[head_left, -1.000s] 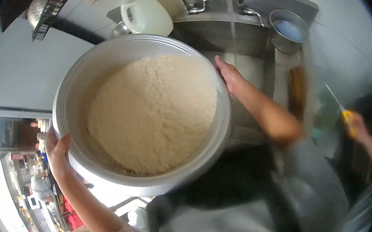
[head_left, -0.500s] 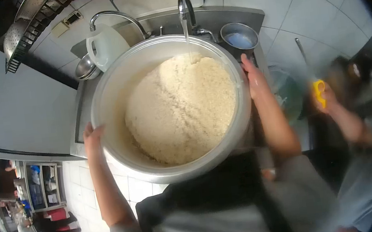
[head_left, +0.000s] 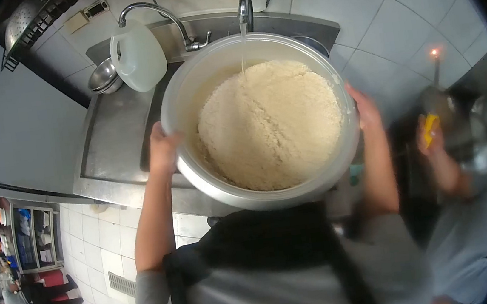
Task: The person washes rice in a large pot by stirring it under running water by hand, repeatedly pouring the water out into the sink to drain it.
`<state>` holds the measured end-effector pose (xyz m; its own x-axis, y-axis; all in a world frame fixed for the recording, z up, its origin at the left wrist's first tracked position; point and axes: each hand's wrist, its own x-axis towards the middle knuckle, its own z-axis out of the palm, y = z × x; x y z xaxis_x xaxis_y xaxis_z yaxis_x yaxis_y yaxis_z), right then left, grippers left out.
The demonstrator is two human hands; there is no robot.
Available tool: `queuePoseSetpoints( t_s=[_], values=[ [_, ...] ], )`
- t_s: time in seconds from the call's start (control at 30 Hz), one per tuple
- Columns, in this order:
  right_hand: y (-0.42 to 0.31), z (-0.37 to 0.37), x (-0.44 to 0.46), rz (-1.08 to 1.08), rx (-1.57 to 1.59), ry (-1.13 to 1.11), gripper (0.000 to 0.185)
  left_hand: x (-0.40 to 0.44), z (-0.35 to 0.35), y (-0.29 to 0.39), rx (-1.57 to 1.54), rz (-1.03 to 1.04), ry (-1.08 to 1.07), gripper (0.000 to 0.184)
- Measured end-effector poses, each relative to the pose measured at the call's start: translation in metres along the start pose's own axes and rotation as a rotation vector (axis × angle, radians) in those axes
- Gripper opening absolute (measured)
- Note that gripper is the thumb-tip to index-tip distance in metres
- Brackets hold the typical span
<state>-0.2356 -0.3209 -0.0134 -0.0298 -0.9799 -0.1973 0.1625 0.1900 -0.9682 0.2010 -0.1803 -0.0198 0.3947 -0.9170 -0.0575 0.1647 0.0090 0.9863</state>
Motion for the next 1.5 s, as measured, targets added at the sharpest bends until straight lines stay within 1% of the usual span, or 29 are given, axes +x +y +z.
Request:
queuePoseSetpoints(
  t_s=[0.1, 0.17, 0.2, 0.27, 0.3, 0.37, 0.4, 0.43, 0.47, 0.5, 0.53, 0.57, 0.6, 0.67, 0.73, 0.8, 0.9, 0.97, 1.0, 1.03, 1.07, 1.13, 1.23, 1.27, 1.33, 1.4, 1.43, 1.47, 1.5],
  values=[
    [-0.005, -0.012, 0.009, 0.079, -0.386, 0.074, 0.05, -0.01, -0.002, -0.008, 0.08, -0.038, 0.001, 0.046],
    [-0.001, -0.012, 0.013, 0.007, -0.547, -0.001, 0.048, -0.013, -0.001, -0.003, 0.183, -0.055, 0.013, 0.048],
    [-0.003, -0.015, 0.011, -0.031, -0.63, -0.038, 0.048, -0.017, 0.001, -0.002, 0.158, -0.05, 0.007, 0.05],
    [-0.008, -0.008, 0.005, -0.286, -1.12, 0.085, 0.049, -0.022, -0.003, -0.001, 0.098, -0.045, -0.005, 0.055],
    [-0.011, 0.0, -0.002, -0.423, -1.363, 0.148, 0.051, -0.021, -0.005, -0.003, 0.103, -0.057, 0.006, 0.06],
    [-0.04, 0.043, -0.043, -0.52, -1.672, 0.185, 0.056, -0.017, -0.013, -0.01, 0.051, -0.049, -0.008, 0.061],
    [-0.04, 0.06, -0.043, -0.606, -1.641, 0.077, 0.057, -0.016, -0.012, -0.014, 0.024, -0.041, -0.013, 0.062],
    [-0.04, 0.08, -0.043, -0.694, -1.606, -0.034, 0.057, -0.026, -0.004, 0.001, 0.05, -0.051, -0.046, 0.061],
    [-0.04, 0.109, -0.052, -0.745, -1.56, -0.161, 0.053, -0.029, -0.002, 0.0, 0.04, -0.055, -0.032, 0.06],
    [-0.025, 0.13, -0.04, -0.79, -1.401, -0.345, 0.046, -0.029, 0.0, 0.002, 0.033, -0.056, -0.018, 0.059],
    [-0.03, 0.155, -0.047, -0.751, -1.158, -0.61, 0.036, -0.029, 0.0, 0.004, 0.029, -0.054, -0.007, 0.058],
    [-0.01, 0.179, -0.03, -0.573, -0.972, -0.718, 0.027, -0.028, -0.002, 0.003, 0.049, -0.045, -0.039, 0.055],
    [-0.005, 0.197, -0.03, -0.341, -0.957, -0.75, 0.021, -0.028, -0.001, 0.003, 0.046, -0.025, -0.041, 0.054],
    [0.049, 0.216, 0.012, -0.739, -1.596, -0.883, 0.016, -0.03, 0.0, 0.002, 0.044, 0.015, -0.039, 0.051],
    [0.038, 0.217, -0.024, -0.616, -1.935, -1.036, 0.014, -0.03, 0.0, 0.001, 0.058, 0.007, -0.003, 0.048],
    [0.03, 0.207, -0.043, -0.748, -1.601, -1.125, 0.013, -0.034, 0.003, 0.009, 0.08, 0.021, -0.011, 0.047],
    [-0.017, 0.193, -0.086, -0.716, -1.635, -1.032, 0.012, -0.024, -0.007, -0.005, 0.089, 0.037, -0.048, 0.046],
    [-0.067, 0.165, -0.126, -0.903, -1.688, -1.073, 0.016, -0.031, 0.006, 0.016, 0.17, 0.083, 0.004, 0.046],
    [-0.088, 0.145, -0.134, -0.935, -1.795, -1.084, 0.018, -0.041, 0.009, 0.014, 0.2, 0.068, 0.038, 0.046],
    [-0.099, 0.133, -0.132, -0.968, -1.889, -1.11, 0.02, -0.042, 0.007, 0.008, 0.078, 0.028, -0.001, 0.046],
    [-0.096, 0.13, -0.128, -0.881, -1.955, -1.126, 0.02, -0.037, 0.004, 0.006, -0.029, 0.007, -0.042, 0.047],
    [-0.096, 0.137, -0.12, -0.768, -2.077, -1.107, 0.023, -0.035, 0.001, 0.004, -0.001, 0.015, -0.015, 0.049],
    [-0.053, 0.159, -0.097, -0.827, -1.856, -1.187, 0.029, -0.022, -0.005, -0.015, 0.074, 0.091, 0.068, 0.052],
    [-0.045, 0.167, -0.09, -0.801, -1.778, -1.213, 0.029, -0.013, -0.01, -0.023, 0.11, 0.101, 0.085, 0.052],
    [-0.031, 0.188, -0.071, -0.763, -1.614, -1.265, 0.028, -0.019, -0.006, -0.014, 0.116, 0.027, 0.091, 0.054],
    [-0.005, 0.208, -0.041, -0.789, -1.425, -1.174, 0.034, -0.022, -0.006, -0.01, 0.106, 0.041, 0.048, 0.05],
    [0.015, 0.215, -0.027, -0.783, -1.317, -1.136, 0.036, -0.026, -0.005, -0.005, 0.112, 0.015, 0.064, 0.049],
    [0.046, 0.215, -0.015, -0.925, -1.351, -1.083, 0.038, -0.028, -0.002, 0.0, 0.122, -0.012, 0.076, 0.048],
    [0.069, 0.218, -0.009, -1.066, -1.372, -1.011, 0.039, -0.026, -0.001, -0.004, 0.093, 0.032, 0.084, 0.048]
  ],
)
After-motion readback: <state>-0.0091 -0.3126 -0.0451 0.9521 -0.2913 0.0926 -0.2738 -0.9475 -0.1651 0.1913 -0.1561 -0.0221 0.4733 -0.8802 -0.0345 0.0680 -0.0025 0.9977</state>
